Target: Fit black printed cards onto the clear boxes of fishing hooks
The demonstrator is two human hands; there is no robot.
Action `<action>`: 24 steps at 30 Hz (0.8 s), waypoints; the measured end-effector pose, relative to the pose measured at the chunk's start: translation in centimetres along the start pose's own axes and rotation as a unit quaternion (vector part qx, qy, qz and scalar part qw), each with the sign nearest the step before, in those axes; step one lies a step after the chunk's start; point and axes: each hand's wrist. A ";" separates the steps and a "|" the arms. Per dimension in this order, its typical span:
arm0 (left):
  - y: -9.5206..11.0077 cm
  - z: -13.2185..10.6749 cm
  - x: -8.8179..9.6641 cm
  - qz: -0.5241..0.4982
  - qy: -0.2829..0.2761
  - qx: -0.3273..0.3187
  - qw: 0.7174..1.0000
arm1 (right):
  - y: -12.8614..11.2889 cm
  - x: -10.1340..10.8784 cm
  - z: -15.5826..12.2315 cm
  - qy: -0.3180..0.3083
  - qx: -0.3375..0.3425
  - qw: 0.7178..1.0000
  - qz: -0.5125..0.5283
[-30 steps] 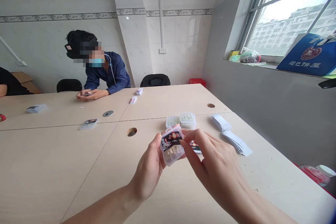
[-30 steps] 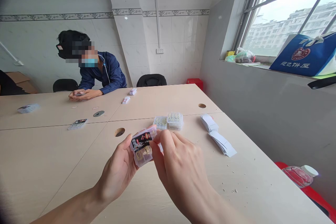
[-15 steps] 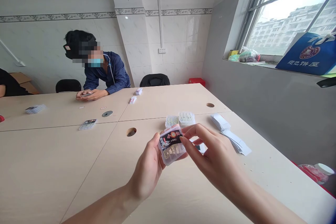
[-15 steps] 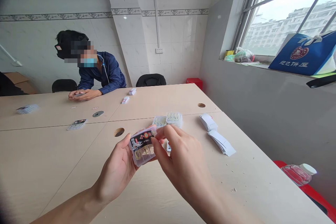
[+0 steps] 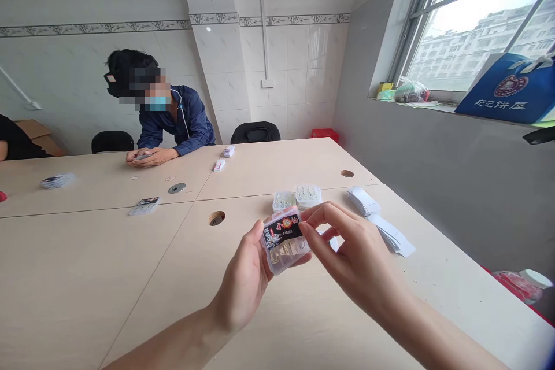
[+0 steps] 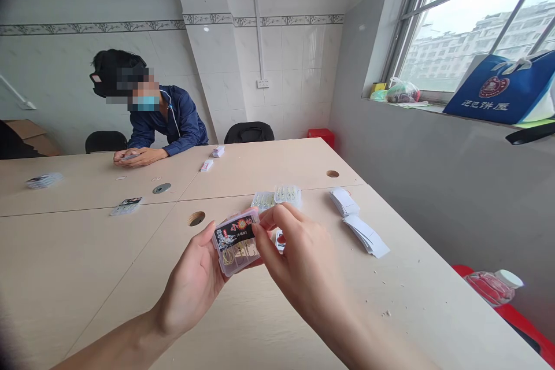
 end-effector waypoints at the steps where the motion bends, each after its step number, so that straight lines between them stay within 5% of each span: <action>1: 0.0 0.0 0.0 0.000 0.000 0.000 1.000 | 0.0 0.0 0.1 -0.001 -0.002 1.000 0.002; 24: 0.0 0.0 0.0 -0.008 -0.003 0.002 1.000 | 0.0 0.1 0.2 -0.001 0.004 1.000 -0.001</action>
Point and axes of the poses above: each hand's wrist, its own z-axis towards the middle knuckle, its own x-axis out of the back of the hand, y = z × x, and after that the axes turned 15 degrees about y, right-handed
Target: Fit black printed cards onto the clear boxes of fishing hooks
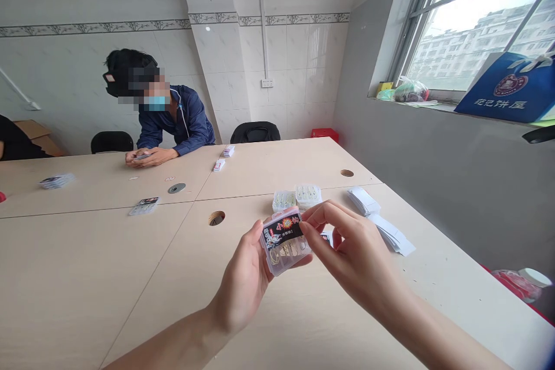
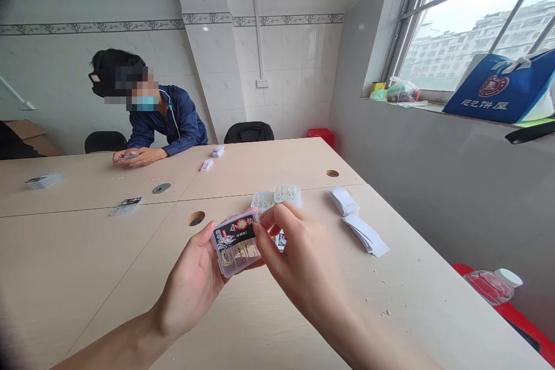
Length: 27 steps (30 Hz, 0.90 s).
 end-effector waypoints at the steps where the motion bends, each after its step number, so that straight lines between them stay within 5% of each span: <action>1: 0.0 0.0 0.0 -0.001 0.000 0.000 1.000 | 0.0 0.0 0.0 -0.002 -0.004 1.000 0.002; 27: 0.1 0.0 0.2 0.002 -0.008 0.005 1.000 | 0.2 0.0 0.1 -0.024 -0.047 0.998 0.044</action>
Point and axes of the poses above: each hand's wrist, its own z-axis towards the middle knuckle, its own x-axis out of the back of the hand, y = z × x, and after that the axes turned 15 degrees about y, right-handed
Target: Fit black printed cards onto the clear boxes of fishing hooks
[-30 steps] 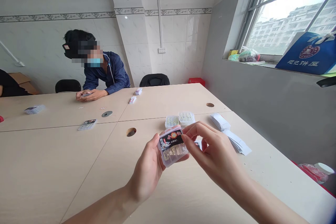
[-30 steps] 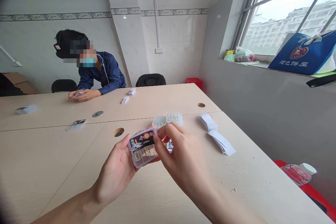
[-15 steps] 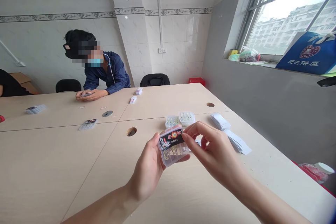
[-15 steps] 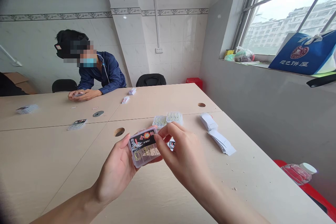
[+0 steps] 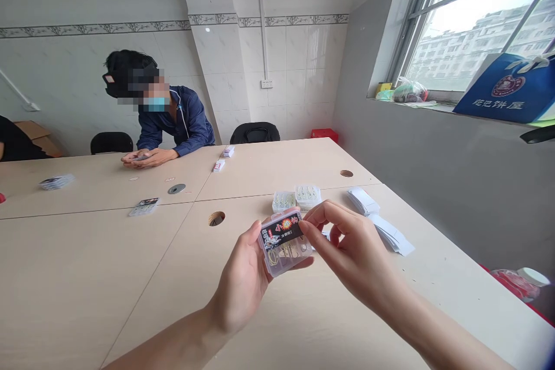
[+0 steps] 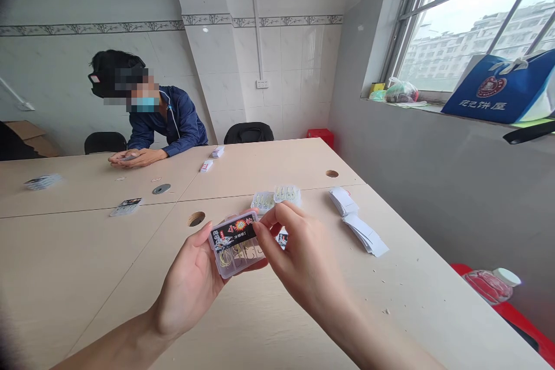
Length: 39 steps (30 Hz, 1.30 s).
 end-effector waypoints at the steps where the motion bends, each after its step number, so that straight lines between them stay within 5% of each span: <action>1: 0.0 0.0 0.0 0.000 -0.001 0.000 1.000 | 0.0 0.0 0.0 -0.001 0.000 1.000 -0.001; 16: -0.1 0.1 0.1 -0.010 0.001 -0.004 1.000 | -0.2 0.0 -0.3 0.018 0.030 0.999 -0.024; 29: -0.2 0.1 0.0 -0.017 0.022 -0.013 1.000 | -0.1 -0.9 -1.5 0.100 0.236 0.949 -0.184; 39: -0.1 0.2 -0.1 -0.008 0.007 -0.010 1.000 | -0.2 -0.6 -1.0 0.053 0.123 0.983 -0.122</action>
Point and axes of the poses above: each hand's wrist, its own z-axis towards the middle knuckle, its own x-axis out of the back of the hand, y = z × x, and after that the axes turned 15 degrees about y, right-handed
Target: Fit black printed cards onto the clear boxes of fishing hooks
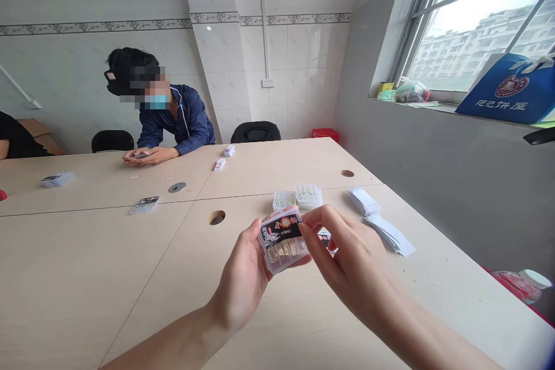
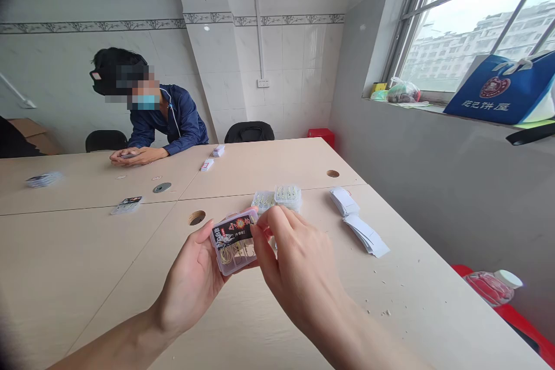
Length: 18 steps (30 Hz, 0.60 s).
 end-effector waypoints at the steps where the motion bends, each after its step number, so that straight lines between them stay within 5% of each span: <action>1: 0.0 0.0 0.0 0.000 -0.002 -0.001 1.000 | 0.0 0.0 0.0 0.001 -0.001 1.000 0.005; 18: 0.2 -0.3 -0.1 0.005 -0.004 0.006 1.000 | 0.4 -0.2 0.1 -0.016 -0.031 0.998 0.045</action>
Point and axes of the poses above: each hand's wrist, its own z-axis towards the middle knuckle, its own x-axis out of the back of the hand, y = z × x, and after that the axes turned 15 degrees about y, right-handed
